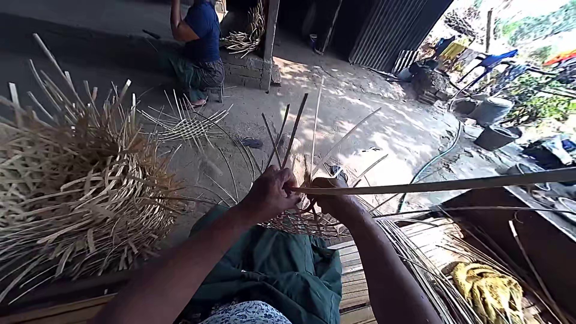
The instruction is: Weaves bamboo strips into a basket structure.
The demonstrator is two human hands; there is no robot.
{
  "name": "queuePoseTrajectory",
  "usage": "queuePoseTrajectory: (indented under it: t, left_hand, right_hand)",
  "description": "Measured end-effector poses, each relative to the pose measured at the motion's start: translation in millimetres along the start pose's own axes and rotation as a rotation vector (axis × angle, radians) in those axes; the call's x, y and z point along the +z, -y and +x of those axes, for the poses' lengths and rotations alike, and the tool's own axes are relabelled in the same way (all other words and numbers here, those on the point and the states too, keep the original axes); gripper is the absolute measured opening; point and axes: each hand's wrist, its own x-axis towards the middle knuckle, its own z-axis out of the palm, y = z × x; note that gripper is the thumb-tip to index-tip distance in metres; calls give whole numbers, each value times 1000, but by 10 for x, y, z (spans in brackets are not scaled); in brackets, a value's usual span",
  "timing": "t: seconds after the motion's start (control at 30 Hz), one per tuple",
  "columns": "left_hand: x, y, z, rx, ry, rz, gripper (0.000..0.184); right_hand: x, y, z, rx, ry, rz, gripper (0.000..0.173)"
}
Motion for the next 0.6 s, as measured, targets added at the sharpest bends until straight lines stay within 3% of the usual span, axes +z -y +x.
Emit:
queuePoseTrajectory:
  t: [0.13,0.3,0.37,0.43,0.5,0.6]
  left_hand:
    - [8,58,32,3,-24,-11,17]
    - [17,130,74,-46,-86,-56,10]
    - [76,196,89,46,-147,31,11]
    - [170,259,105,178,-211,235,19]
    - [220,239,110,238,-220,449,25]
    - [210,157,104,238,-199,619,17]
  right_hand:
    - [116,-98,-87,46,-29,476,20]
    - [354,-502,-119,-378,-183,686,24]
    - [419,-648,-93,-570,-262,583,24]
    - [437,-621,-123,-646,-380,343,23]
    - [457,-431,-214,-614,-553,-37,25]
    - [497,-151,-399,-507,-775,-463,30]
